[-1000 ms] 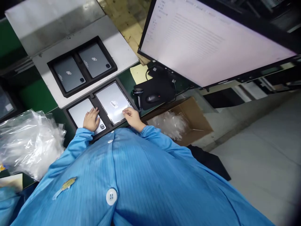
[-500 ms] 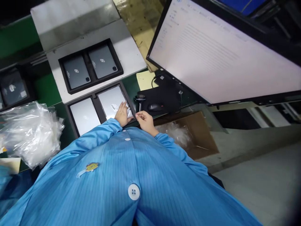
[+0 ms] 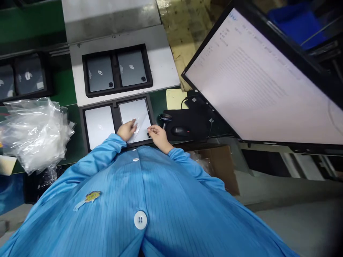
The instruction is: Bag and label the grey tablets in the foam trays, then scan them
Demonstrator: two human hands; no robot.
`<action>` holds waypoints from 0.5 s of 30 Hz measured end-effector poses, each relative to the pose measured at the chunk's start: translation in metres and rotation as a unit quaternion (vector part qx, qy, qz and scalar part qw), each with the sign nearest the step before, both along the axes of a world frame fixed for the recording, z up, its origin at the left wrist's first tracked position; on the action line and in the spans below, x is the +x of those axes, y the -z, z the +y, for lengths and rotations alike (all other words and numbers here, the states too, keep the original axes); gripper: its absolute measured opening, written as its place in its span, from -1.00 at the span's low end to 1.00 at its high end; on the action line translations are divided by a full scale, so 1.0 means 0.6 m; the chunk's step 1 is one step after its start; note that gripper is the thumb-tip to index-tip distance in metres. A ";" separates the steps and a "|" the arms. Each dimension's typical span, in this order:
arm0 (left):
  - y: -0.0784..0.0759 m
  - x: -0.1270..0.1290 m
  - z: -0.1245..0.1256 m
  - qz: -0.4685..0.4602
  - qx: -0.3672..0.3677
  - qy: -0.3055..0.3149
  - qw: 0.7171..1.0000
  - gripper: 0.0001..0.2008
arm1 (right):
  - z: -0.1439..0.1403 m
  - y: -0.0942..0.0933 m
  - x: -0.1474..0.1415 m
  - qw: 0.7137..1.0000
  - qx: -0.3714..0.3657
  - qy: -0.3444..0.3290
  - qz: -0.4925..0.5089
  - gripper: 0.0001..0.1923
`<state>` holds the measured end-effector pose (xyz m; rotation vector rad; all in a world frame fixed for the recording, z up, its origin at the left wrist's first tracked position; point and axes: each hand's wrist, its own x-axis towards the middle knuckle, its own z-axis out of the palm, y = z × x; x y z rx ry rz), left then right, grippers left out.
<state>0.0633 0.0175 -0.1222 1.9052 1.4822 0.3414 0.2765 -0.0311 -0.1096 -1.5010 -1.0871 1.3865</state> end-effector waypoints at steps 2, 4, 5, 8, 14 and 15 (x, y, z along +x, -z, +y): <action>0.003 -0.047 -0.008 -0.088 -0.021 -0.086 0.992 -0.59 | 0.016 0.001 -0.021 0.998 -0.042 -0.034 -0.027 -0.77; 0.006 -0.078 -0.019 -0.174 -0.051 -0.135 0.974 -0.51 | 0.037 0.003 -0.045 0.993 -0.080 -0.051 -0.070 -0.80; 0.006 -0.086 -0.024 -0.204 -0.067 -0.146 0.966 -0.49 | 0.049 0.005 -0.056 0.990 -0.096 -0.053 -0.093 -0.80; 0.001 -0.083 -0.033 -0.251 -0.113 -0.164 0.947 -0.50 | 0.087 0.013 -0.086 0.978 -0.123 -0.054 -0.162 -0.90; -0.058 -0.098 -0.028 -0.420 -0.211 -0.326 0.820 -0.68 | 0.130 0.029 -0.099 0.962 -0.123 -0.074 -0.234 -0.79; -0.078 -0.124 -0.027 -0.453 -0.195 -0.371 0.787 -0.73 | 0.131 0.030 -0.099 0.962 -0.126 -0.070 -0.232 -0.79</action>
